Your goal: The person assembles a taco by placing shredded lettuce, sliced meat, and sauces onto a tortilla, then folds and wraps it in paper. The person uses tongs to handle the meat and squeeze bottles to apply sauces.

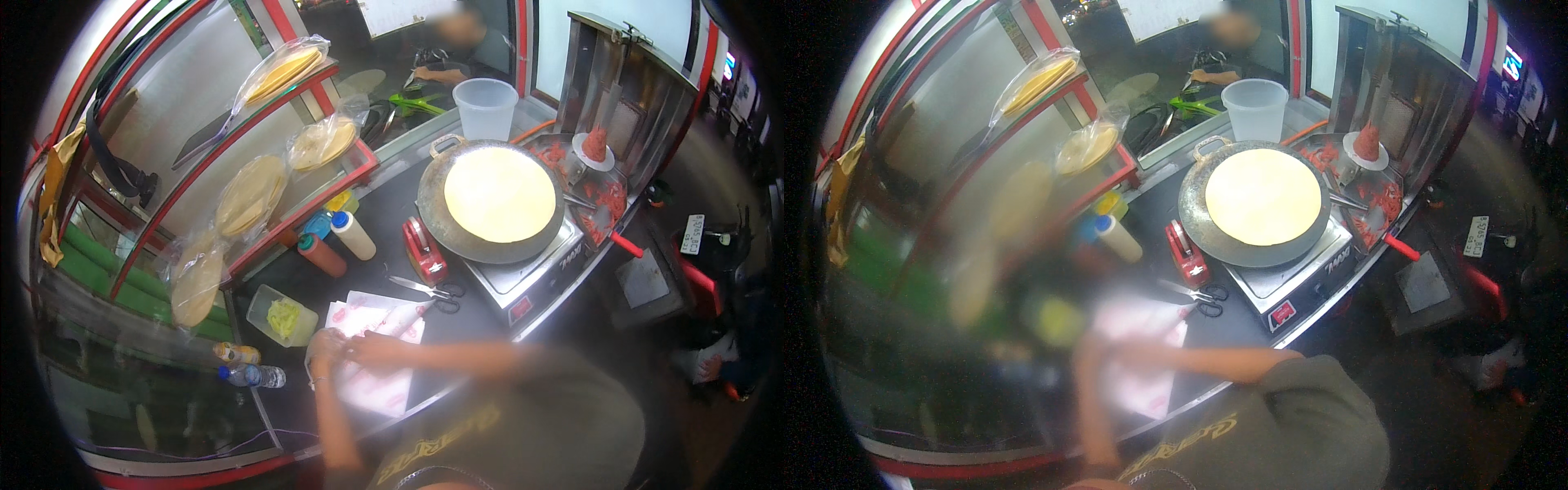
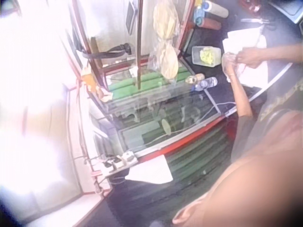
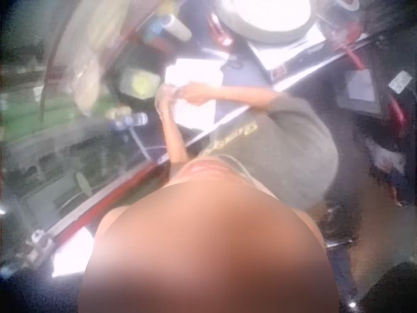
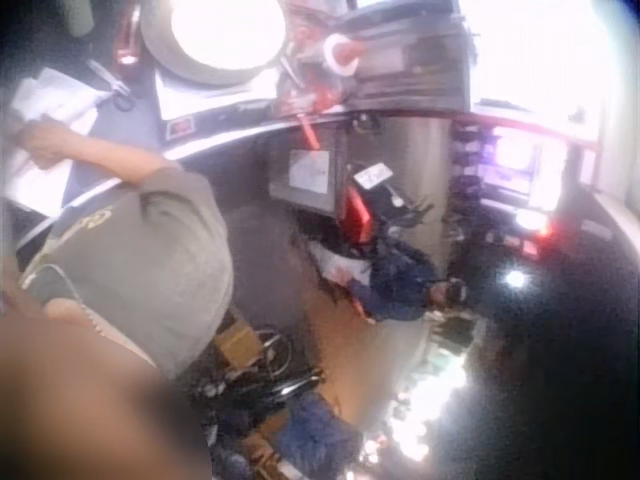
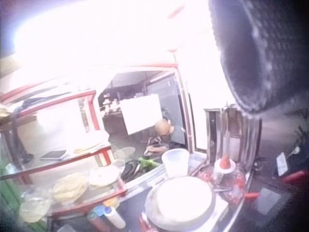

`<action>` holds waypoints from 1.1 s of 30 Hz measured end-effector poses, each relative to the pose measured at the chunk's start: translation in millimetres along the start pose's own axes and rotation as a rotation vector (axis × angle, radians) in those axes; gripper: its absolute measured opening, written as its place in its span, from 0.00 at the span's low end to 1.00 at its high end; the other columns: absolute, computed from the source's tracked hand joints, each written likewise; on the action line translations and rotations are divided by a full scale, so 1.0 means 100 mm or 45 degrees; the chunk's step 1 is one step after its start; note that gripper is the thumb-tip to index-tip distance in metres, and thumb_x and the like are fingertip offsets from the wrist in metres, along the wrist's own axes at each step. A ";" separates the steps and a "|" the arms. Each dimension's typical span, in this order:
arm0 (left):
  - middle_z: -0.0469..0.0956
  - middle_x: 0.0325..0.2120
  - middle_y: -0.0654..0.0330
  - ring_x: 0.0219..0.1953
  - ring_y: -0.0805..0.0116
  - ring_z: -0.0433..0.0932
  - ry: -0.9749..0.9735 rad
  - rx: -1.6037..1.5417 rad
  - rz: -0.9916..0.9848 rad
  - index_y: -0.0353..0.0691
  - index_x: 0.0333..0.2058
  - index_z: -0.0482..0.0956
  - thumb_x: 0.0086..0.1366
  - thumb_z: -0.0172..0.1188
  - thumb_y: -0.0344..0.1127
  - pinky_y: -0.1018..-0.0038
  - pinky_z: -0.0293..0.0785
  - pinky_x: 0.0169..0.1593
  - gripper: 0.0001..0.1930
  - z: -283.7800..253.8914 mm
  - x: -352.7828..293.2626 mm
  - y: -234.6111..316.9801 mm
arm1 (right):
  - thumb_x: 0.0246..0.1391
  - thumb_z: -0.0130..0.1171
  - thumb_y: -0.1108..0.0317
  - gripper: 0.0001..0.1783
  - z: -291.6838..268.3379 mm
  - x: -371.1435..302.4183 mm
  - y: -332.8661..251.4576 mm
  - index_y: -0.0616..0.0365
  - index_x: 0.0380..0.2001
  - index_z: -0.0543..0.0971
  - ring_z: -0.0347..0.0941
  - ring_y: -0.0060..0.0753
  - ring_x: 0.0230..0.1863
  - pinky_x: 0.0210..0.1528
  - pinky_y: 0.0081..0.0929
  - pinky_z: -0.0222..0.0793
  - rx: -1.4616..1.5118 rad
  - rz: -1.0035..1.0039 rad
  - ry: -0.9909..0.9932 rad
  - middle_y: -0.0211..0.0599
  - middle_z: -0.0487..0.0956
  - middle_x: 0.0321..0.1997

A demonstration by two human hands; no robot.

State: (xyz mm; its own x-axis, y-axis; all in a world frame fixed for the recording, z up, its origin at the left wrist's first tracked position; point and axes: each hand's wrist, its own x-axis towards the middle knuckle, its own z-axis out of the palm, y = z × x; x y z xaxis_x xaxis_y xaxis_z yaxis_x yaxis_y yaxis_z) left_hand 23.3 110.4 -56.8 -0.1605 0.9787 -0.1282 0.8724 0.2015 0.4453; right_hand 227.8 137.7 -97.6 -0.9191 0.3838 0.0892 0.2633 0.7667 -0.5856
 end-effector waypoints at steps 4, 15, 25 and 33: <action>0.91 0.29 0.55 0.30 0.59 0.89 -0.059 0.102 -0.070 0.43 0.33 0.92 0.57 0.77 0.33 0.65 0.83 0.37 0.06 0.13 0.06 -0.24 | 0.62 0.75 0.48 0.45 -0.09 -0.08 -0.02 0.55 0.77 0.74 0.72 0.64 0.79 0.80 0.65 0.65 -0.122 -0.120 -0.032 0.57 0.73 0.79; 0.92 0.37 0.50 0.39 0.52 0.92 -0.026 0.080 -0.043 0.45 0.37 0.93 0.57 0.78 0.39 0.62 0.86 0.43 0.10 0.37 0.19 -0.57 | 0.56 0.78 0.45 0.54 -0.10 -0.07 -0.09 0.51 0.81 0.69 0.70 0.65 0.80 0.75 0.69 0.67 -0.159 -0.113 -0.037 0.57 0.67 0.83; 0.91 0.38 0.48 0.42 0.51 0.92 0.111 0.380 0.299 0.42 0.40 0.93 0.64 0.77 0.45 0.59 0.86 0.49 0.13 0.04 0.06 -0.35 | 0.52 0.76 0.60 0.44 -0.32 -0.11 -0.24 0.43 0.75 0.79 0.71 0.62 0.78 0.76 0.66 0.68 -0.056 -0.082 -0.052 0.56 0.72 0.78; 0.90 0.36 0.58 0.37 0.58 0.89 0.194 -1.255 -0.720 0.35 0.59 0.85 0.83 0.66 0.51 0.56 0.84 0.46 0.23 0.55 -1.44 -0.13 | 0.53 0.73 0.62 0.39 -0.02 -0.09 -0.08 0.49 0.71 0.81 0.77 0.59 0.68 0.69 0.57 0.74 -0.081 -0.082 -0.078 0.53 0.80 0.64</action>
State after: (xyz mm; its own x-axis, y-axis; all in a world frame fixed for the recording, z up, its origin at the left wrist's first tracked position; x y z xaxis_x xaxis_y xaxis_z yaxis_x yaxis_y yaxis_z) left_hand 60.7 -35.8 -93.0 -0.5278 0.7189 -0.4523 -0.0725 0.4925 0.8673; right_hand 234.9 128.9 -91.9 -0.9504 0.3019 0.0745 0.2193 0.8208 -0.5274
